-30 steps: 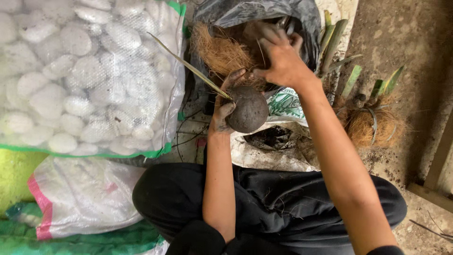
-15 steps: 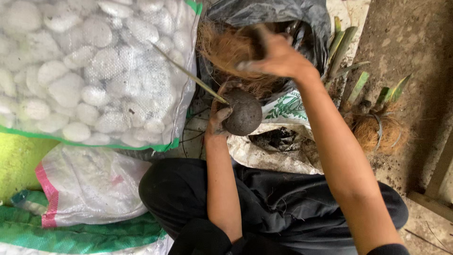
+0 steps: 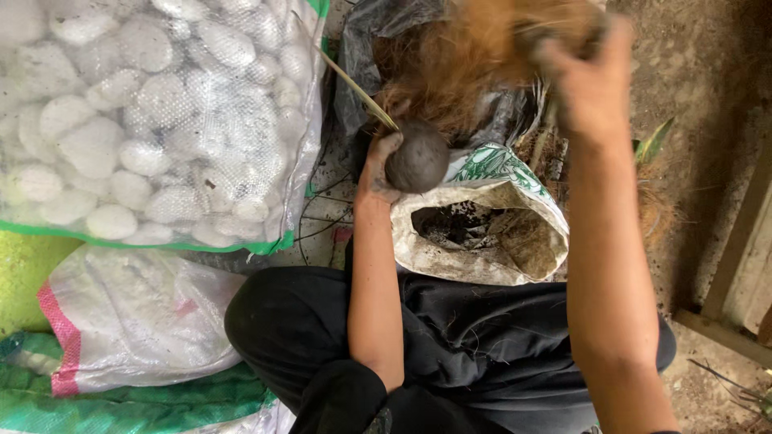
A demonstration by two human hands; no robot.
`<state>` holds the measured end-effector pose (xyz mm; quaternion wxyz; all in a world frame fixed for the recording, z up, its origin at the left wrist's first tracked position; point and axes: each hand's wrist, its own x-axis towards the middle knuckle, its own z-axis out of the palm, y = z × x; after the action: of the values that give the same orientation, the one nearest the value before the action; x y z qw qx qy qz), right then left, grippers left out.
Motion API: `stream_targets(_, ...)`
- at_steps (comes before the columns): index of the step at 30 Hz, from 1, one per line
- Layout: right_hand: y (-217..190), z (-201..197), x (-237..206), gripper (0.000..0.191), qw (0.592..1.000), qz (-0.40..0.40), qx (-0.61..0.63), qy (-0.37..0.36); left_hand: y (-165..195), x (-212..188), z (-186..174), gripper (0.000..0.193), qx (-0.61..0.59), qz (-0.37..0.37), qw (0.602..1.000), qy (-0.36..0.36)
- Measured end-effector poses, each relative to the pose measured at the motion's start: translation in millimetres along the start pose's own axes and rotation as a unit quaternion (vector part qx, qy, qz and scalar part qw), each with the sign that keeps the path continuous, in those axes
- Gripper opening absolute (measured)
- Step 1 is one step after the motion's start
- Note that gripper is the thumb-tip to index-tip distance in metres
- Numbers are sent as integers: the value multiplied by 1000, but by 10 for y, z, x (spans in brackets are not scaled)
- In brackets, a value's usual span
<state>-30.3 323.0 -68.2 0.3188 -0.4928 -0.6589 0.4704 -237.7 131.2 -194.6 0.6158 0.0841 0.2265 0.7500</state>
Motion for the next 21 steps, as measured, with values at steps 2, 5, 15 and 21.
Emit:
stream_targets(2, 112, -254, 14, 63, 931, -100, 349, 45, -28, 24, -47, 86, 61, -41, 985, 155)
stream_targets(5, 207, -775, -173, 56, 892, -182, 410, 49, -59, 20, -66, 77, 51, -41, 969, 240)
stream_targets(15, 588, -1517, -1721, 45, 944, -271, 184, 38, -75, -1187, 827, 70, 37, 122, 992, 18)
stream_targets(21, 826, -1207, -2822, 57, 922, -167, 348, 35, -547, -2044, 1007, 69, 67, 151, 981, 106)
